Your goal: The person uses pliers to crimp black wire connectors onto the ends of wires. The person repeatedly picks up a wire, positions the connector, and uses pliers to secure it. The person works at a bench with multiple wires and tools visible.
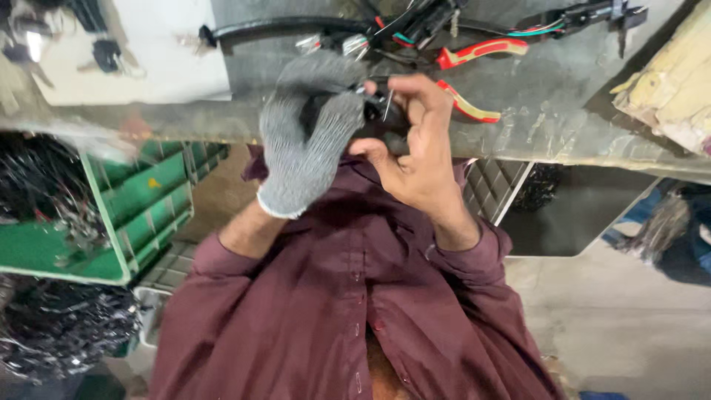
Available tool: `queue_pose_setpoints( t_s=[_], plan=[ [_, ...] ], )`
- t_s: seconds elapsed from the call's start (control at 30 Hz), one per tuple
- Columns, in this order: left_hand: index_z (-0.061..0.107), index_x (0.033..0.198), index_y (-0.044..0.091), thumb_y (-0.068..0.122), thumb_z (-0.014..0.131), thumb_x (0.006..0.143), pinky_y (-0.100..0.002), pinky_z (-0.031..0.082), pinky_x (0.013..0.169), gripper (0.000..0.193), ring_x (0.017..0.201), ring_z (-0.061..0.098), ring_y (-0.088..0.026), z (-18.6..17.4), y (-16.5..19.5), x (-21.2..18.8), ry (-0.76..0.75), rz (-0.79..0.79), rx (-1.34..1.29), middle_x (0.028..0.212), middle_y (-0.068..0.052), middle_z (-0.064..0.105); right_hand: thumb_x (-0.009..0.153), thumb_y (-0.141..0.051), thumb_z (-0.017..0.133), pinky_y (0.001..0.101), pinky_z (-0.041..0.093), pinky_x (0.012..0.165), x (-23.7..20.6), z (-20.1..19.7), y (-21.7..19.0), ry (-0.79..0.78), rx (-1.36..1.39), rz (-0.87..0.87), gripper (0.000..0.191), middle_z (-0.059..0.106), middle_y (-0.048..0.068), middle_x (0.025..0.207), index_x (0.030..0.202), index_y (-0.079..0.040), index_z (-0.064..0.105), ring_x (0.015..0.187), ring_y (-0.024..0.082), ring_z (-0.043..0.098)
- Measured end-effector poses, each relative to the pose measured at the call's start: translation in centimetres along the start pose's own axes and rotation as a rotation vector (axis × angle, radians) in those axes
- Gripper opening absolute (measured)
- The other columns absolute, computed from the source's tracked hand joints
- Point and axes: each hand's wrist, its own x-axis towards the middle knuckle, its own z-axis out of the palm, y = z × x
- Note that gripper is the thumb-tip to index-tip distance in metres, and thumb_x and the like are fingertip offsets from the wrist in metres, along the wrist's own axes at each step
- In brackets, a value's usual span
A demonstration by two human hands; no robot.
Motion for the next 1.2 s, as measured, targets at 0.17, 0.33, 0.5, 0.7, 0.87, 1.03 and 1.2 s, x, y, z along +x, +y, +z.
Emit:
queue_pose_setpoints(
  t_s=[0.17,0.33,0.5,0.7,0.87,1.03,1.2],
  plan=[
    [0.064,0.127,0.002,0.008,0.069,0.107,-0.024,0.056,0.084,0.022,0.099,0.064,-0.01,0.3,-1.8,-1.9,-0.009,0.011,-0.14,0.117,-0.005,0.07,0.106,-0.021,0.077,0.0285,0.051,0.106,0.4,-1.2,0.1,-0.07,-0.192,0.042,0.047,0.064,0.011,0.13,0.141,-0.006,0.051,0.12,0.015,0.062],
    [0.064,0.123,0.003,0.005,0.076,0.1,-0.027,0.057,0.083,0.026,0.098,0.064,-0.012,-1.2,-0.4,-0.7,-0.186,-0.007,-0.213,0.122,-0.006,0.063,0.109,-0.032,0.059,0.0315,0.04,0.112,0.4,-1.2,0.2,-0.059,0.099,-0.023,0.043,0.06,0.014,0.127,0.143,-0.008,0.048,0.119,0.024,0.055],
    [0.062,0.127,0.007,0.013,0.083,0.094,-0.034,0.058,0.092,0.039,0.103,0.07,-0.019,-1.1,0.4,0.1,-0.127,0.171,0.149,0.113,-0.006,0.071,0.102,-0.004,0.063,0.0385,0.036,0.109,1.4,-1.6,-0.1,-0.057,-0.224,-0.152,0.041,0.067,0.01,0.125,0.14,-0.007,0.047,0.117,0.03,0.061],
    [0.069,0.13,0.01,0.026,0.085,0.1,-0.038,0.056,0.093,0.037,0.107,0.071,-0.028,-2.4,-1.0,1.2,-0.296,0.363,0.516,0.119,-0.007,0.073,0.096,0.006,0.062,0.0304,0.051,0.09,1.1,-1.4,-1.4,-0.101,-0.091,0.002,0.042,0.063,0.016,0.121,0.136,0.002,0.052,0.102,0.029,0.062],
    [0.07,0.121,0.009,0.023,0.083,0.097,-0.043,0.053,0.091,0.031,0.106,0.067,-0.034,-1.6,-1.4,0.5,-0.266,0.354,0.599,0.118,-0.011,0.069,0.107,-0.019,0.05,0.0303,0.048,0.096,0.5,-0.8,-0.9,-0.049,0.083,0.095,0.033,0.06,0.011,0.12,0.131,0.004,0.049,0.103,0.021,0.059],
    [0.067,0.115,0.009,0.02,0.075,0.102,-0.036,0.055,0.089,0.019,0.102,0.069,-0.027,-0.1,-2.3,-0.6,-0.199,0.147,0.384,0.11,-0.008,0.068,0.106,-0.032,0.055,0.024,0.039,0.065,1.3,-1.4,0.3,-0.051,0.62,0.468,0.04,0.056,0.003,0.094,0.119,0.006,0.058,0.074,0.009,0.044],
    [0.073,0.109,0.011,0.034,0.07,0.098,-0.038,0.053,0.089,0.025,0.101,0.072,-0.025,-0.9,-3.3,0.4,-0.436,-0.164,0.358,0.103,-0.008,0.073,0.104,-0.031,0.057,0.0238,0.04,0.063,0.4,-1.5,0.0,-0.142,0.717,0.473,0.036,0.058,0.001,0.088,0.115,0.003,0.06,0.072,0.006,0.048]
  ],
)
